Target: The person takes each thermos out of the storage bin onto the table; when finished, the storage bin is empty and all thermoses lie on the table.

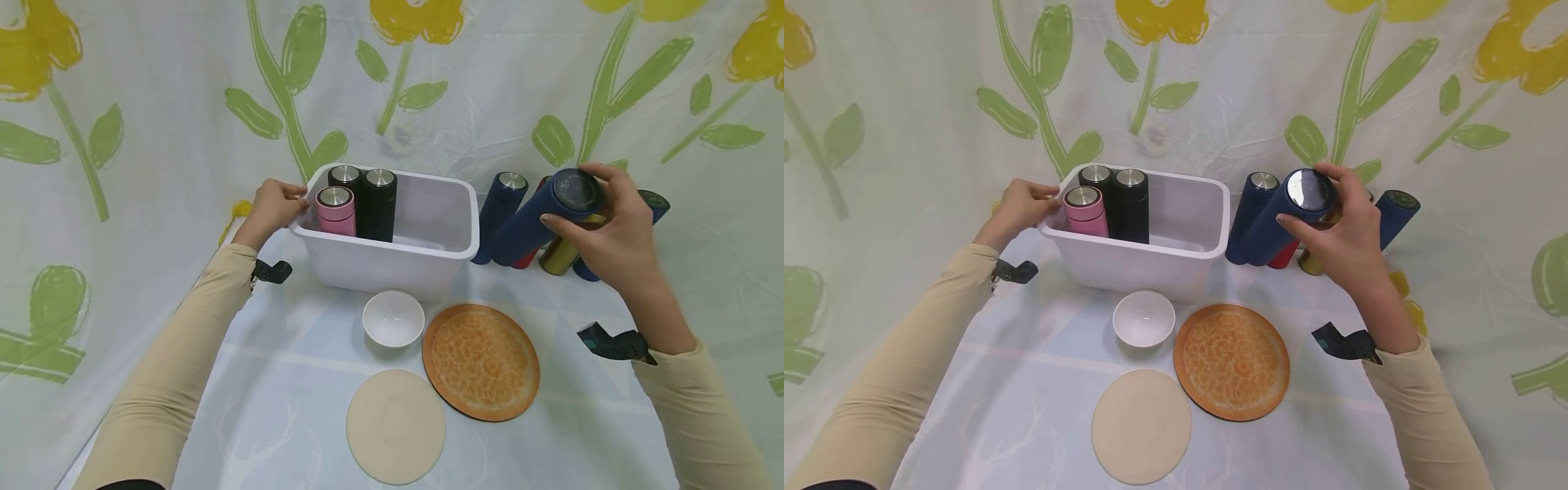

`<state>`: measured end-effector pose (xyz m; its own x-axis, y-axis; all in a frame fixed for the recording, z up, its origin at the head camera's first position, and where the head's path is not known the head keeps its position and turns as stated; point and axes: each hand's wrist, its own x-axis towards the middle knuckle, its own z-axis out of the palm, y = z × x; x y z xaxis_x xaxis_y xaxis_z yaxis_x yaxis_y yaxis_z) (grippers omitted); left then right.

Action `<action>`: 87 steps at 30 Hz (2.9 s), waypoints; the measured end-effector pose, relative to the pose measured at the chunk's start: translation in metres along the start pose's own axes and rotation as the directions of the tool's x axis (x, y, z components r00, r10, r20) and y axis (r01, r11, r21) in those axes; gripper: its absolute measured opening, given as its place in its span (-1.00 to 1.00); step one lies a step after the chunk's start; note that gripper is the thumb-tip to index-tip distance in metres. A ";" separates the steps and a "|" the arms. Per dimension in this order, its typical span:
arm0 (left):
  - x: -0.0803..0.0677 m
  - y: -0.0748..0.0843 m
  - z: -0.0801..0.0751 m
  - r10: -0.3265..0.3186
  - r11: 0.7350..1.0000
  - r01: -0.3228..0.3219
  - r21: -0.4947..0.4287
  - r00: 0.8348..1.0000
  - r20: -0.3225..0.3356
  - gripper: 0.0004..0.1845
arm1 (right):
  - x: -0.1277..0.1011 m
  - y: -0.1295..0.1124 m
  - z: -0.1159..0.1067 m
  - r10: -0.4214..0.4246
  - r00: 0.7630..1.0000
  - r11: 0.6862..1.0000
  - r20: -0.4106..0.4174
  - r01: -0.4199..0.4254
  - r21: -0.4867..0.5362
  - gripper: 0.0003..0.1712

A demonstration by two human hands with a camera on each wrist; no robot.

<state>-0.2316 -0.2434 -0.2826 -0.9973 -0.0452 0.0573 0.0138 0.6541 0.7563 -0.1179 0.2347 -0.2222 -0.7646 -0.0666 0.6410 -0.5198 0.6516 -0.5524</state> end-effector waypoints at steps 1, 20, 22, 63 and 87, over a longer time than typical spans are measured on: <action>0.000 0.000 0.000 0.003 1.000 -0.003 0.000 1.000 -0.001 -0.54 | 0.000 0.002 0.002 0.008 1.000 1.000 0.015 -0.008 -0.004 -0.10; -0.002 0.000 0.001 -0.005 1.000 0.005 -0.014 1.000 0.001 -0.54 | -0.003 0.051 0.046 0.139 0.978 0.990 0.159 -0.134 -0.044 -0.19; -0.002 0.000 0.000 -0.005 1.000 0.005 -0.015 1.000 0.003 -0.54 | -0.004 0.054 0.051 0.148 0.975 0.989 0.168 -0.144 -0.040 -0.18; 0.001 0.001 0.001 -0.006 1.000 0.006 -0.004 1.000 0.000 -0.53 | 0.010 0.075 0.072 0.197 0.959 0.980 0.205 -0.189 -0.055 -0.16; 0.000 0.003 -0.003 -0.004 1.000 0.005 -0.013 1.000 0.005 -0.53 | 0.042 0.039 0.071 0.079 0.996 0.996 0.036 -0.080 0.033 -0.40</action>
<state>-0.2313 -0.2439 -0.2787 -0.9977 -0.0444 0.0508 0.0103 0.6438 0.7651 -0.1968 0.2034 -0.2546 -0.8167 -0.0424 0.5756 -0.4693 0.6292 -0.6196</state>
